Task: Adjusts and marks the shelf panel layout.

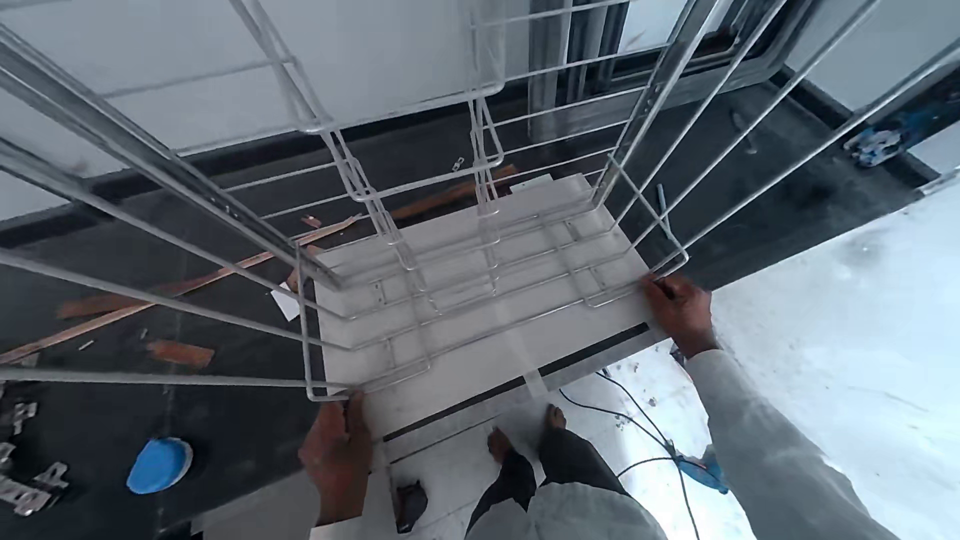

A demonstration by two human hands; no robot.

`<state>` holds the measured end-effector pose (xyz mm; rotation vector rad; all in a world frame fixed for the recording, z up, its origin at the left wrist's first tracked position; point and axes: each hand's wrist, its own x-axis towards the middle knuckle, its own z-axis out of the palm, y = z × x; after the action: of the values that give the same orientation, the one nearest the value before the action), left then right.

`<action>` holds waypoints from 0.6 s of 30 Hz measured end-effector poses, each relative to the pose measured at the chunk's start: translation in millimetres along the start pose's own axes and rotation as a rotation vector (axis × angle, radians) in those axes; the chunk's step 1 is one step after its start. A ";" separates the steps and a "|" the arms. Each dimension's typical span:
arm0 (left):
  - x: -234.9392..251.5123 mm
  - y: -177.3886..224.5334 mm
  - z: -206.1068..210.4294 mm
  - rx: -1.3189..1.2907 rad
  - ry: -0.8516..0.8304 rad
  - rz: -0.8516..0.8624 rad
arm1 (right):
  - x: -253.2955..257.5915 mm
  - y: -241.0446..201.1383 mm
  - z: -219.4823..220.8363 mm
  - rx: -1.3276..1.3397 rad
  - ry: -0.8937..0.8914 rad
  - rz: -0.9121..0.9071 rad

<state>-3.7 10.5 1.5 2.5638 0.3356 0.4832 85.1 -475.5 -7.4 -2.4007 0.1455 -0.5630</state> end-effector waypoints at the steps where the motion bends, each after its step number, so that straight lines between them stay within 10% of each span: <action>1: 0.0 0.0 0.6 0.013 0.017 0.021 | 0.4 -0.7 -0.9 0.004 -0.005 -0.009; 18: -3.6 1.6 1.9 0.037 0.016 0.001 | 1.2 -6.3 -2.7 0.004 0.000 -0.095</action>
<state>-6.0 7.2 -0.1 2.5973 0.3524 0.5027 84.8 -472.5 -1.2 -2.4139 0.0301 -0.6068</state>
